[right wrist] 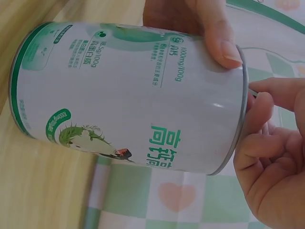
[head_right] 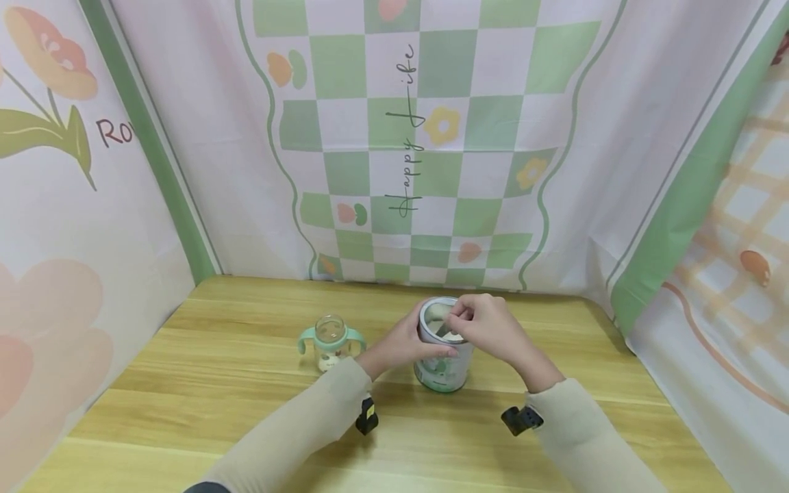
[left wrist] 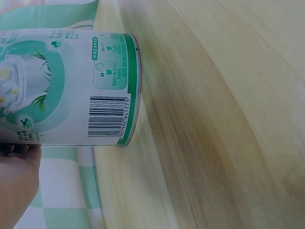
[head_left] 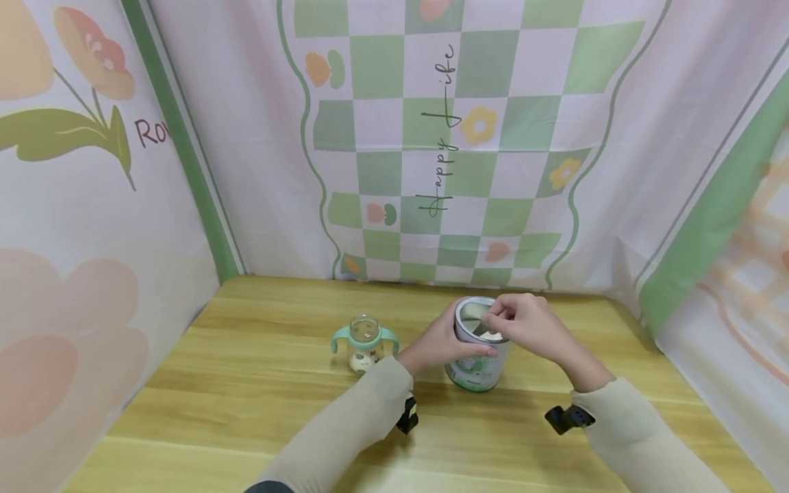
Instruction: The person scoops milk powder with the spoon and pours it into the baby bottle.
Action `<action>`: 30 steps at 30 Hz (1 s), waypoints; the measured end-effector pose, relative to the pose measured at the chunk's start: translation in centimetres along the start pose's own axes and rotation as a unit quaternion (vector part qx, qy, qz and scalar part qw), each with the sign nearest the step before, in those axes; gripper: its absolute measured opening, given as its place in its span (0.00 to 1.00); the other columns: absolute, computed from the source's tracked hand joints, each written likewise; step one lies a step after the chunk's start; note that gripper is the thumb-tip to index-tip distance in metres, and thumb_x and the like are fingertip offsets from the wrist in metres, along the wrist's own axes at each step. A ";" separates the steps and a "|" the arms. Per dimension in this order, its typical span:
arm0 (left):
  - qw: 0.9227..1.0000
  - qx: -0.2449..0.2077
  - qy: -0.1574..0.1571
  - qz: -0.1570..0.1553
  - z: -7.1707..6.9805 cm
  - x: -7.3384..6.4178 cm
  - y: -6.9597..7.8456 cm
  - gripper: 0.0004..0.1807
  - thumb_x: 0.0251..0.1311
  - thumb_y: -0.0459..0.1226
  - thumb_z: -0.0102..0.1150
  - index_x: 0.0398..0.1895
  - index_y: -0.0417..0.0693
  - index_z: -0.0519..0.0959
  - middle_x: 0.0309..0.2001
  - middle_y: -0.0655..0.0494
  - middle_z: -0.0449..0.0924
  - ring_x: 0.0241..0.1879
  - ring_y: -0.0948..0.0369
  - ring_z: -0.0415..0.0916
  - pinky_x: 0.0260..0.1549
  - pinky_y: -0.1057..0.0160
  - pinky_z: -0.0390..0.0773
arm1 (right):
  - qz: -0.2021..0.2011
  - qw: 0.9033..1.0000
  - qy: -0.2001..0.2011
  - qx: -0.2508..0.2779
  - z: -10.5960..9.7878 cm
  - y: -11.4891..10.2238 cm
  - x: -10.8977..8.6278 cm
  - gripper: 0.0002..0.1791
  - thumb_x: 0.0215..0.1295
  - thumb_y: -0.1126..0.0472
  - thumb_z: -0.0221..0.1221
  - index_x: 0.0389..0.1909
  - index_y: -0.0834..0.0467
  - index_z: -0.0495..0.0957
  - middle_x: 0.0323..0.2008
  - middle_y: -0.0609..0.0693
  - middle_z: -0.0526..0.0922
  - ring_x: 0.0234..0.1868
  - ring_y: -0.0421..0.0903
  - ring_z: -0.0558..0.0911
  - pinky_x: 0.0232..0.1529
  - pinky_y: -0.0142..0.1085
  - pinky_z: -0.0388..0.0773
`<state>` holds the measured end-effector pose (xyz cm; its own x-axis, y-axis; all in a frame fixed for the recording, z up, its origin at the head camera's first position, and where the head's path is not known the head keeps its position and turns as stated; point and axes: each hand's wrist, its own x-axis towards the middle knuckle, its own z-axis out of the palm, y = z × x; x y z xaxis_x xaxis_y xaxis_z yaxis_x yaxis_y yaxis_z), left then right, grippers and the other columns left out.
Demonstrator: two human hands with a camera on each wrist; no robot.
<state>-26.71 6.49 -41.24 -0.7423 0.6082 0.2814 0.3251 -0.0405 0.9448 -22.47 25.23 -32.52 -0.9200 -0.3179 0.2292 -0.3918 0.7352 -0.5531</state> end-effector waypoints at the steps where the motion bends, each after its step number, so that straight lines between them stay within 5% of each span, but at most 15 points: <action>1: 1.000 0.002 0.002 -0.001 0.0 0.0 0.0 0.42 0.57 0.38 0.75 0.70 0.58 0.60 0.59 0.63 0.72 0.54 0.63 0.76 0.52 0.64 0.77 | 0.005 1.000 0.000 0.008 0.0 0.1 0.0 0.10 0.69 0.54 0.62 0.31 0.55 0.84 0.24 0.46 0.83 0.21 0.42 0.76 0.23 0.35 0.75; 21: 1.000 0.012 0.014 -0.023 0.1 -0.1 0.1 0.43 0.55 0.42 0.76 0.71 0.66 0.60 0.59 0.67 0.71 0.56 0.66 0.73 0.54 0.63 0.75 | 0.068 0.994 0.055 0.072 -1.0 2.3 -0.6 0.19 0.71 0.47 0.61 0.39 0.61 0.84 0.29 0.55 0.85 0.27 0.45 0.80 0.24 0.34 0.72; 30: 0.999 0.013 0.020 -0.029 0.1 0.0 -0.2 0.44 0.55 0.43 0.76 0.70 0.67 0.60 0.59 0.68 0.72 0.55 0.66 0.74 0.54 0.63 0.75 | 0.035 0.992 0.113 0.041 -0.1 2.9 -1.1 0.16 0.70 0.47 0.62 0.34 0.57 0.83 0.23 0.49 0.80 0.22 0.44 0.74 0.20 0.34 0.71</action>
<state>-26.66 6.59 -41.46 -0.7828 0.5767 0.2338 0.2957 0.0142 0.9552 -22.57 27.77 -34.24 -0.9268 -0.1190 0.3563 -0.3338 0.6961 -0.6356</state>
